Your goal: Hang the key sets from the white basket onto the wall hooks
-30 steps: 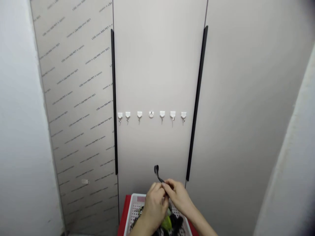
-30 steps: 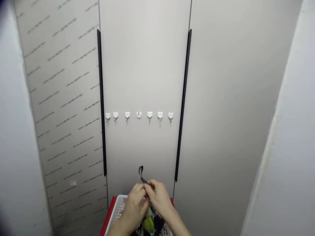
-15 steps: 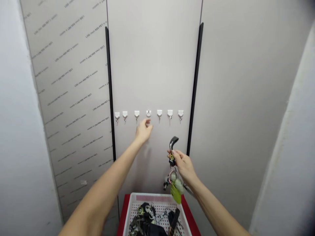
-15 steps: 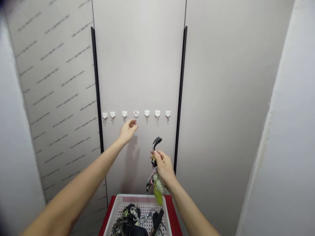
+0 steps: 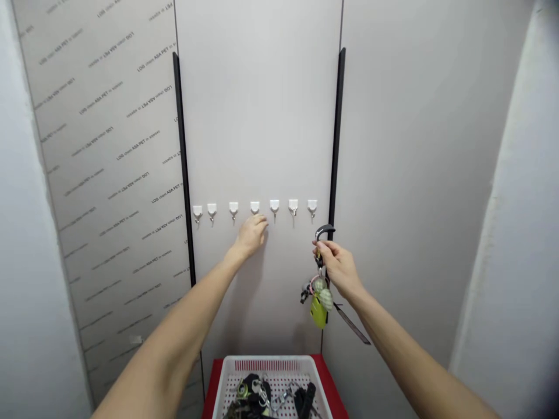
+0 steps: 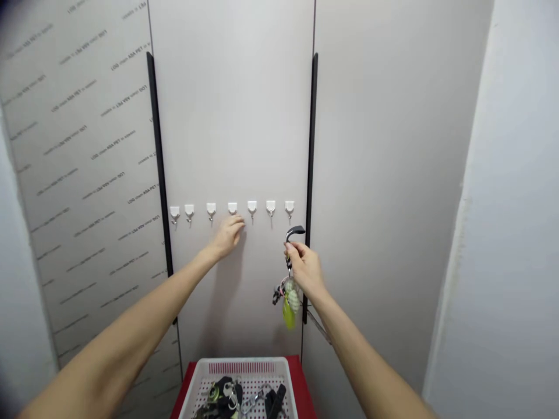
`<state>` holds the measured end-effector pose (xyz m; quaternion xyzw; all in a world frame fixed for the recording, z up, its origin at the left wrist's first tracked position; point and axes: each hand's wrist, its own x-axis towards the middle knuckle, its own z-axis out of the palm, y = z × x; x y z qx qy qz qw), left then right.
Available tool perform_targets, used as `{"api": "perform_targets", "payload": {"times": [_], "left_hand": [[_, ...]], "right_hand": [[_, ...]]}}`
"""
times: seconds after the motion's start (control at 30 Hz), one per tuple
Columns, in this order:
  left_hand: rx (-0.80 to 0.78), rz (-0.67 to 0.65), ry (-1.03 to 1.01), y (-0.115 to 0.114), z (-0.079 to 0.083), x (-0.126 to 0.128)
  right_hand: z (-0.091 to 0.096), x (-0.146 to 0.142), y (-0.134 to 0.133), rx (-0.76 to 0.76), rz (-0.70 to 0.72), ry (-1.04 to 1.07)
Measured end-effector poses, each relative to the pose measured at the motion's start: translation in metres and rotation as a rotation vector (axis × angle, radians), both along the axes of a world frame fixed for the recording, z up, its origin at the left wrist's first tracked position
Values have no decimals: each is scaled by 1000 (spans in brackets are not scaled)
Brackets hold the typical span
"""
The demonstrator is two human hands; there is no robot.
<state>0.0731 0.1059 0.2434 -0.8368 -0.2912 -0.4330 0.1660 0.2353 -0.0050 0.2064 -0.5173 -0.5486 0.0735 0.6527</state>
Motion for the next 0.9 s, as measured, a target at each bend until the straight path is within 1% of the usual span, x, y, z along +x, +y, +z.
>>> {"api": "perform_targets", "payload": {"times": [0.07,0.13,0.17,0.27,0.3,0.37,0.47,0.6,0.67,0.73,0.9], "left_hand": [[-34,-36,-78,-9,-6,7],[-142,-131,-199,-21,-8,24],[-229,-206,-249,-27,-8,35],[-553,-430,-348,-40,-8,72],[-650,-482,-385,-43,-7,83],[-790,-554,-469,-46,-6,100],[-934,-605,-629,-47,-4,113],[-1154,-721,-815,-47,-2,119],[-1235,-784,-907,-43,0,122],[-1277,-816,-983,-38,2,126],[-1295,-786,-1044,-28,5,135]], "right_hand": [[8,8,9,-7,-48,-46],[14,14,16,-19,-93,-93],[16,16,18,-23,-111,-123],[17,18,19,-28,-129,-224],[16,18,17,-32,-124,-256],[13,21,13,-39,-117,-309],[10,28,9,-37,-126,-317],[11,38,15,-61,-157,-272],[14,40,21,-63,-173,-273],[17,41,27,-63,-188,-271],[20,44,39,-86,-244,-277]]}}
